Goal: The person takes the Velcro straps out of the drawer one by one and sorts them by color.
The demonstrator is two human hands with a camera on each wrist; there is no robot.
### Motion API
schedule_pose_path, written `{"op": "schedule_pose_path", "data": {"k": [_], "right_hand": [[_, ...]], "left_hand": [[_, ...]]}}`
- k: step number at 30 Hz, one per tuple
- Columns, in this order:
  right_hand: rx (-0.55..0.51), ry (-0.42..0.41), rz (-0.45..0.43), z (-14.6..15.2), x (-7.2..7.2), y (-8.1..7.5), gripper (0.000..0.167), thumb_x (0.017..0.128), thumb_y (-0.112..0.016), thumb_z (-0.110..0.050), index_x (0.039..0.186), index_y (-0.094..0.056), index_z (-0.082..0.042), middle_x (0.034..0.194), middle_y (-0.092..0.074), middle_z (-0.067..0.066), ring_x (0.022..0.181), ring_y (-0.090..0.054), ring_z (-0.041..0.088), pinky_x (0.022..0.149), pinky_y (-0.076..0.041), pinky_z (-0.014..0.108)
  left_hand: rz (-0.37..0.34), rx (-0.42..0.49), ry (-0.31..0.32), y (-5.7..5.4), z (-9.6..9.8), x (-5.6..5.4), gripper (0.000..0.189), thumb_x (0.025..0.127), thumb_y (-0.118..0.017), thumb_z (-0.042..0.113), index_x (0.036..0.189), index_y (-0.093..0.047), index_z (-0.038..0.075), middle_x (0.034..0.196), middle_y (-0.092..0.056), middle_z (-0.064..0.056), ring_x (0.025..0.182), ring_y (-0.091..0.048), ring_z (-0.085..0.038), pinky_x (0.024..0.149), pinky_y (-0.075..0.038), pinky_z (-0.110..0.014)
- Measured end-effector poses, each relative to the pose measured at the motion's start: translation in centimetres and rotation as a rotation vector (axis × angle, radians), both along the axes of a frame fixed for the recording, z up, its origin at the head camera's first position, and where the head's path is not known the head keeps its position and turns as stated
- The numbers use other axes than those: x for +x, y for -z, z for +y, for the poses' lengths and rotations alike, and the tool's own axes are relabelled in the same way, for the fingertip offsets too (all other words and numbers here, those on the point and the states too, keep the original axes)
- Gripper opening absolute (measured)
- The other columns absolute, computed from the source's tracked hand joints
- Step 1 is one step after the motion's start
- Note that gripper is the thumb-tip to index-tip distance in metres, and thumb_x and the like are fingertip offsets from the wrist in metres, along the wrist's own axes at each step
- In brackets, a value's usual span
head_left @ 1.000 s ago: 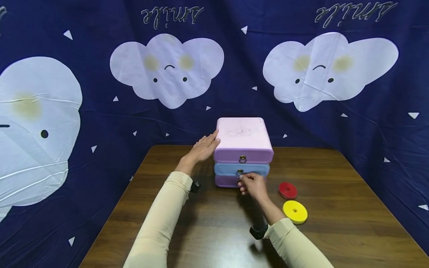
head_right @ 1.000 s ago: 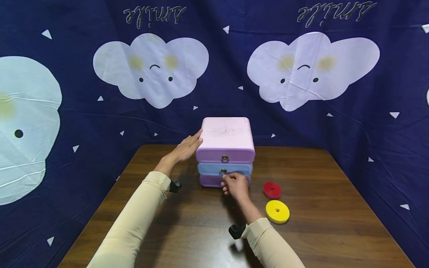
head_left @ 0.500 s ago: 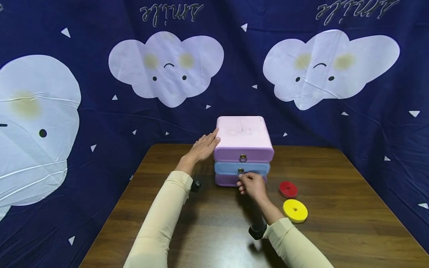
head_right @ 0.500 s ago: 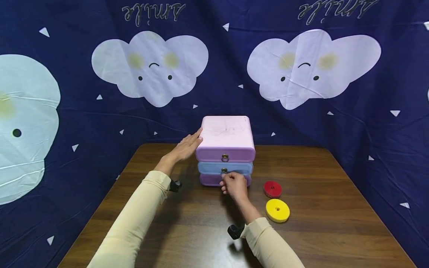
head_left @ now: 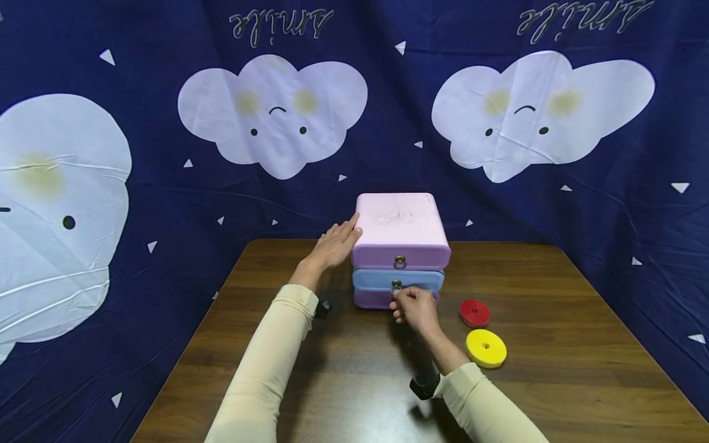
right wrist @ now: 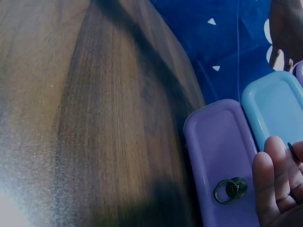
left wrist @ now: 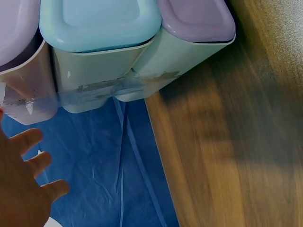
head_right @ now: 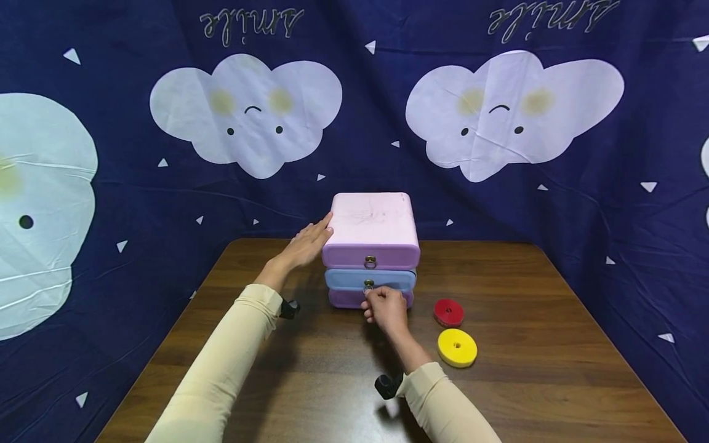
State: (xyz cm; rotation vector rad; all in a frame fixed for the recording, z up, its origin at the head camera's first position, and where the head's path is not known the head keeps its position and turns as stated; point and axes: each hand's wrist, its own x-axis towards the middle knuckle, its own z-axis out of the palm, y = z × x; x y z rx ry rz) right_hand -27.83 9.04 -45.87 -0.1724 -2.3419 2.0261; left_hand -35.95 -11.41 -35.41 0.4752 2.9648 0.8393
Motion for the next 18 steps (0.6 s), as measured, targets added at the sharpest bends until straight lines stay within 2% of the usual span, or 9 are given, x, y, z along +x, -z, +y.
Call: {"op": "schedule_pose_path", "data": {"k": [7,18], "right_hand": [[0.006,-0.005,0.006,0.0,0.6,0.2,0.024,0.090,-0.059,-0.014,0.093,-0.066,0.008,0.063,-0.068,0.003,0.047,-0.057,0.008,0.047,-0.052,0.027],[-0.010,-0.003,-0.010,0.1,1.6,0.3,0.025,0.089,-0.060,-0.014,0.096,-0.066,0.010,0.063,-0.068,0.004,0.046,-0.057,0.009,0.046,-0.053,0.028]], "left_hand": [[0.021,0.002,-0.012,0.0,0.1,0.0,0.057,0.096,-0.012,0.061,0.150,-0.004,0.043,0.160,-0.017,-0.003,0.149,-0.007,-0.029,0.117,-0.007,-0.056],[-0.004,-0.004,0.006,-0.2,0.0,0.1,0.058,0.096,-0.012,0.061,0.150,-0.003,0.041,0.160,-0.016,-0.003,0.149,-0.005,-0.029,0.118,-0.006,-0.056]]}}
